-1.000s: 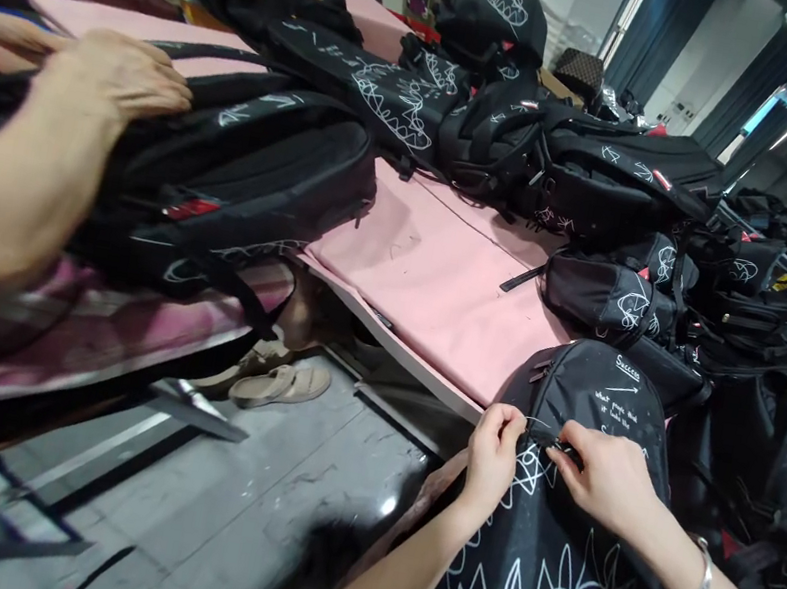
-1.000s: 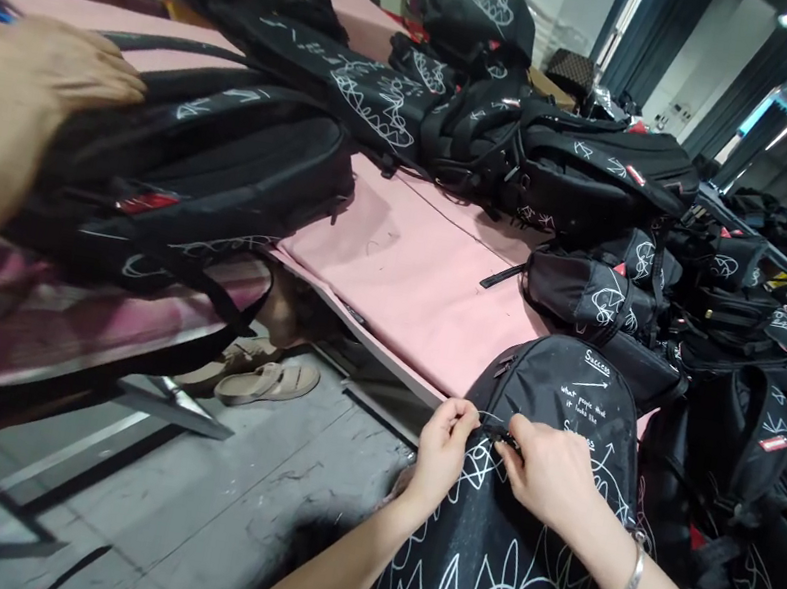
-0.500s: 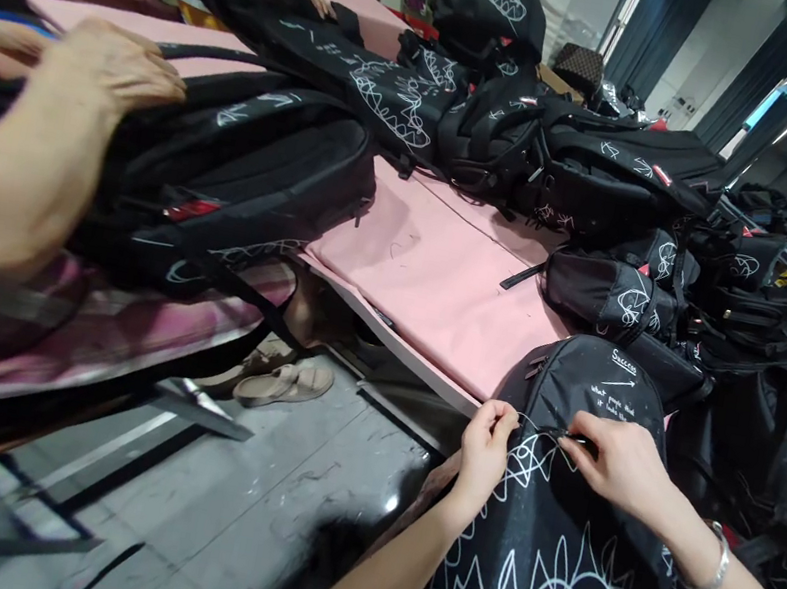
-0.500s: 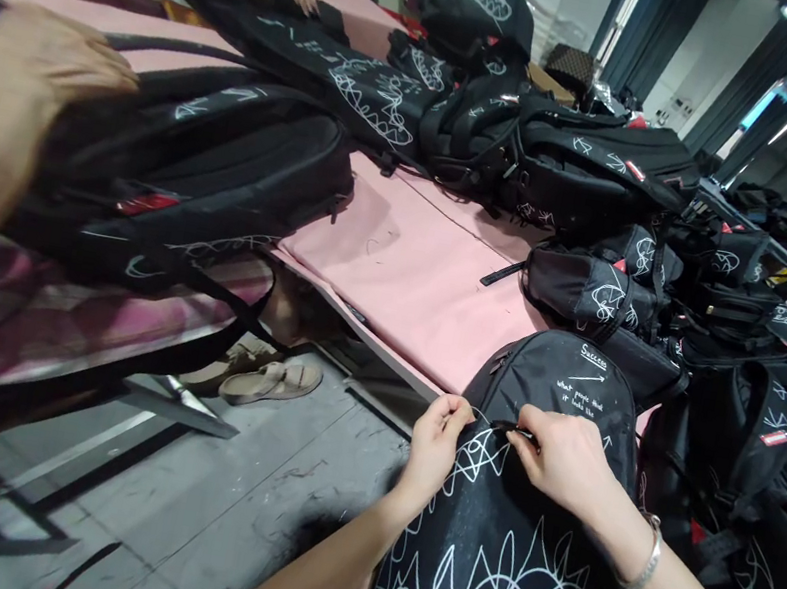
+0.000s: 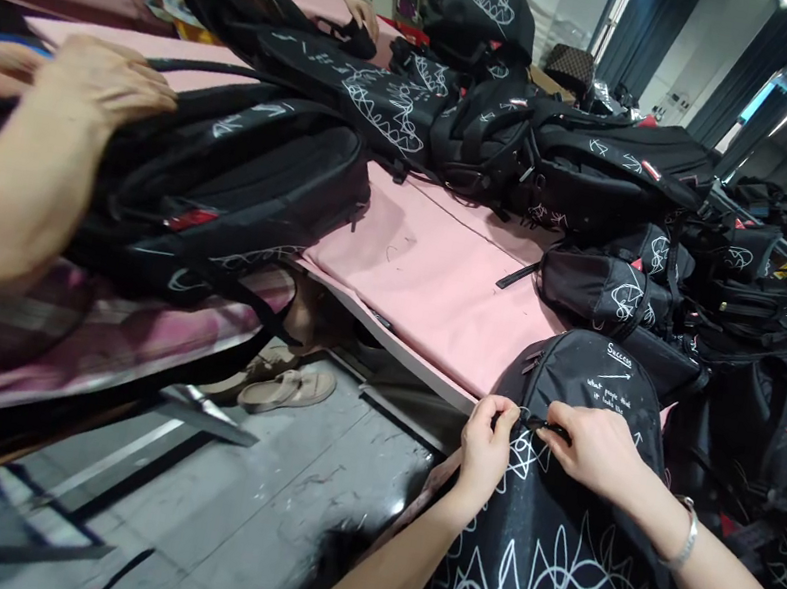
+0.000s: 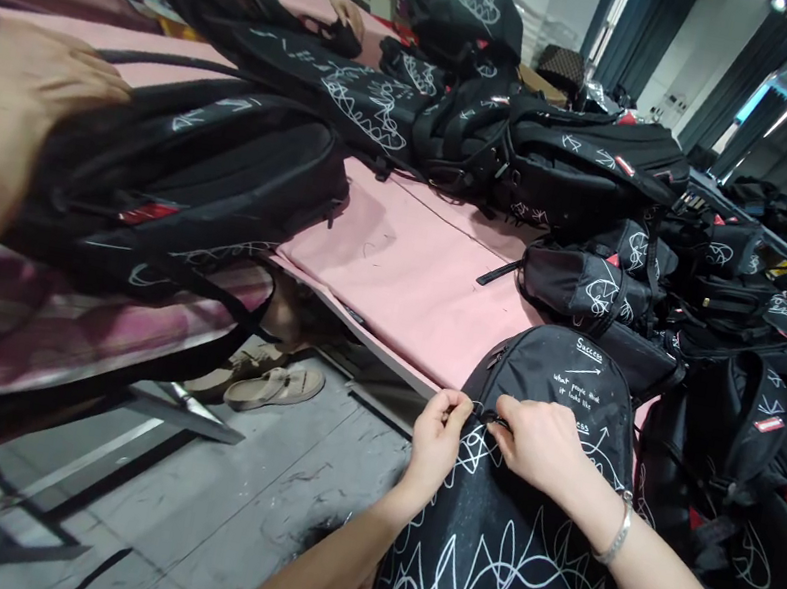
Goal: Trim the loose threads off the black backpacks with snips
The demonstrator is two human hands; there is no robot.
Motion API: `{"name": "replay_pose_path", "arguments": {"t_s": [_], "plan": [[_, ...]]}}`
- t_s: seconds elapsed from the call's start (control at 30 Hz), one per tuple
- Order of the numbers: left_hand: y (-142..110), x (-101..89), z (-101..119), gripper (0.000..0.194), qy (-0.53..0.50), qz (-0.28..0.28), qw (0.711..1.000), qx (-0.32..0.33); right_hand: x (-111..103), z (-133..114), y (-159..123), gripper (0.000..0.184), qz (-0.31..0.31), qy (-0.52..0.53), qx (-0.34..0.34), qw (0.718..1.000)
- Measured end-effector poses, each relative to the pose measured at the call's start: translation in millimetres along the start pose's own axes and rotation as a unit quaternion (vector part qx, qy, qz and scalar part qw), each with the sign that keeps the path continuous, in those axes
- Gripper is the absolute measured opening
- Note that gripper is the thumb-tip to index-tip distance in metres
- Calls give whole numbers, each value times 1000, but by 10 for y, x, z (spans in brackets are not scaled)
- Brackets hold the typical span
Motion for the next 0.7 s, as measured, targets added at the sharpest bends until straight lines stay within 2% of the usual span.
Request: {"name": "replay_pose_path", "arguments": {"t_s": [0.1, 0.2, 0.27, 0.37, 0.43, 0.5, 0.53, 0.6, 0.63, 0.7], "plan": [[30, -18, 76, 18, -10, 9, 1000, 2, 29, 23, -4, 16, 10, 16, -7, 1000], [69, -131, 147, 21, -66, 21, 998, -10, 98, 90, -139, 20, 46, 102, 17, 994], [84, -314, 155, 23, -92, 27, 995, -17, 179, 158, -332, 23, 70, 195, 39, 978], [80, -749, 72, 28, -49, 26, 998, -26, 423, 276, -772, 25, 78, 331, 62, 938], [55, -1072, -20, 34, 13, 44, 998, -39, 695, 351, -1135, 25, 84, 393, 93, 911], [1, -1323, -89, 35, 152, 71, 985, -38, 1047, 420, -1518, 28, 126, 423, 166, 882], [-41, -1400, -103, 44, 215, 85, 973, -24, 1244, 448, -1701, 28, 149, 436, 208, 863], [-154, -1439, -102, 75, 268, 57, 961, -26, 1649, 492, -2020, 26, 186, 461, 289, 818], [-223, -1412, -87, 82, 263, 26, 964, -38, 1841, 508, -2145, 27, 209, 475, 335, 786], [-363, -1298, -39, 76, 213, -56, 972, -75, 2169, 522, -2305, 35, 261, 511, 402, 714]]}}
Point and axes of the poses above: each hand's wrist, its own y-axis towards the middle knuckle, its own x-axis out of the palm, z = x × y, the point moved 1 cm from there along y, towards the middle knuckle, and after that the axes turned 8 degrees about -z, right-handed, at the moved point
